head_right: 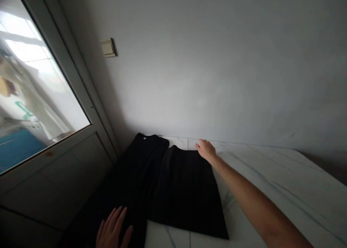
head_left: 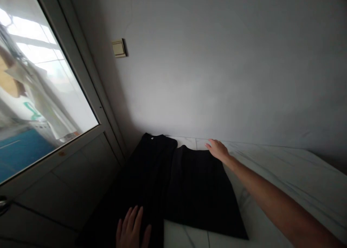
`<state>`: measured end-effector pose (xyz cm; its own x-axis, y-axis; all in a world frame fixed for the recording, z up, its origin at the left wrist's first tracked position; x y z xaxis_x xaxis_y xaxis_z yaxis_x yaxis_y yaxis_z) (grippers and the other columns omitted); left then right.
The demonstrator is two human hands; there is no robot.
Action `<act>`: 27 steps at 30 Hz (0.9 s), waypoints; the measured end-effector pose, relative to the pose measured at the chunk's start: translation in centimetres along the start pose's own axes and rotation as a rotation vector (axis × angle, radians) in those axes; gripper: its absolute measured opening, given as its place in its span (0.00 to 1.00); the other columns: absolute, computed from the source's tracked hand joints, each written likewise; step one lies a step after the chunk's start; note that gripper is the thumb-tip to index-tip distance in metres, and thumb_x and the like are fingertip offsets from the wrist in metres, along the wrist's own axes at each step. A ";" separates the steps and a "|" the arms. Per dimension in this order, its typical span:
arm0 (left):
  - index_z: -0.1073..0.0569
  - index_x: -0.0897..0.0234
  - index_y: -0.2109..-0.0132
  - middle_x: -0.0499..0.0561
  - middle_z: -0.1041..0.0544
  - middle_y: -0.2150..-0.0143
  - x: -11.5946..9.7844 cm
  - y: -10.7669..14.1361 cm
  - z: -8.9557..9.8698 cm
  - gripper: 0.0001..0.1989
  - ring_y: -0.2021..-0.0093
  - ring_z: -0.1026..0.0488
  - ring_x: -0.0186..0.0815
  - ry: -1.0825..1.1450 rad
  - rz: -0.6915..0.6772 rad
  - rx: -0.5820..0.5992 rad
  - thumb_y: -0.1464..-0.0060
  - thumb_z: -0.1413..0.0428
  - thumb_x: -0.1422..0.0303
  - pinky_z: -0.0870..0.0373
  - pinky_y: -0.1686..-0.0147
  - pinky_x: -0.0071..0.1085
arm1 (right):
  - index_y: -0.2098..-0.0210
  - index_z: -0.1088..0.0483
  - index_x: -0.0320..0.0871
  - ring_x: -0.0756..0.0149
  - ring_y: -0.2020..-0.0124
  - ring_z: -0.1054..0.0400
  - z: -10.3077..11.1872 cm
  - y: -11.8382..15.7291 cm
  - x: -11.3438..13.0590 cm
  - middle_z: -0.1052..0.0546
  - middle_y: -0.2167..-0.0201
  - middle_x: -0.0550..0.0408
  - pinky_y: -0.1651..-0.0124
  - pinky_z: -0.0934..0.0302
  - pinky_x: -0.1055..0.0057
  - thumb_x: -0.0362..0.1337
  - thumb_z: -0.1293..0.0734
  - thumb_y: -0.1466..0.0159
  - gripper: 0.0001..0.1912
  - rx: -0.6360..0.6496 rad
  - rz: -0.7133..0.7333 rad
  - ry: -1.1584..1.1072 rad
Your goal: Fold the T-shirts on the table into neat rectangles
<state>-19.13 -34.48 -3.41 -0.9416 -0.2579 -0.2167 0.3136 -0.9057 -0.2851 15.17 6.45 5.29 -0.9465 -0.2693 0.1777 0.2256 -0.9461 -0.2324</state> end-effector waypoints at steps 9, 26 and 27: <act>0.28 0.71 0.41 0.63 0.24 0.41 -15.4 -18.3 -1.1 0.25 0.39 0.29 0.43 0.270 0.060 0.241 0.36 0.49 0.57 0.36 0.41 0.33 | 0.53 0.22 0.45 0.58 0.55 0.23 -1.6 7.6 -5.4 0.17 0.57 0.51 0.59 0.36 0.71 0.52 0.34 0.35 0.20 0.088 -0.338 -0.218; 0.22 0.64 0.57 0.57 0.19 0.57 -19.4 -22.6 0.5 0.10 0.54 0.25 0.41 0.601 0.139 0.109 0.41 0.47 0.70 0.34 0.53 0.34 | 0.50 0.25 0.46 0.57 0.52 0.26 -0.3 8.8 -3.6 0.20 0.54 0.48 0.53 0.36 0.67 0.44 0.34 0.33 0.16 -0.035 -0.295 -0.199; 0.23 0.64 0.58 0.55 0.19 0.60 -19.9 -22.7 0.8 0.08 0.57 0.24 0.40 0.664 0.132 0.123 0.42 0.46 0.70 0.33 0.55 0.33 | 0.52 0.24 0.47 0.57 0.52 0.26 -0.3 8.9 -3.5 0.20 0.53 0.49 0.53 0.36 0.67 0.42 0.35 0.33 0.14 -0.038 -0.298 -0.215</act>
<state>-7.62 -9.11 8.12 -0.6094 -0.1429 -0.7799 0.3671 -0.9227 -0.1178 20.43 -0.95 2.36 -0.8982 -0.0181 0.4392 -0.0656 -0.9825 -0.1746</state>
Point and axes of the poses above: each hand's wrist, its own y-axis away from the middle knuckle, its own z-axis out of the back of the hand, x = y × z, the point moved 5 cm from there along -y, towards the middle knuckle
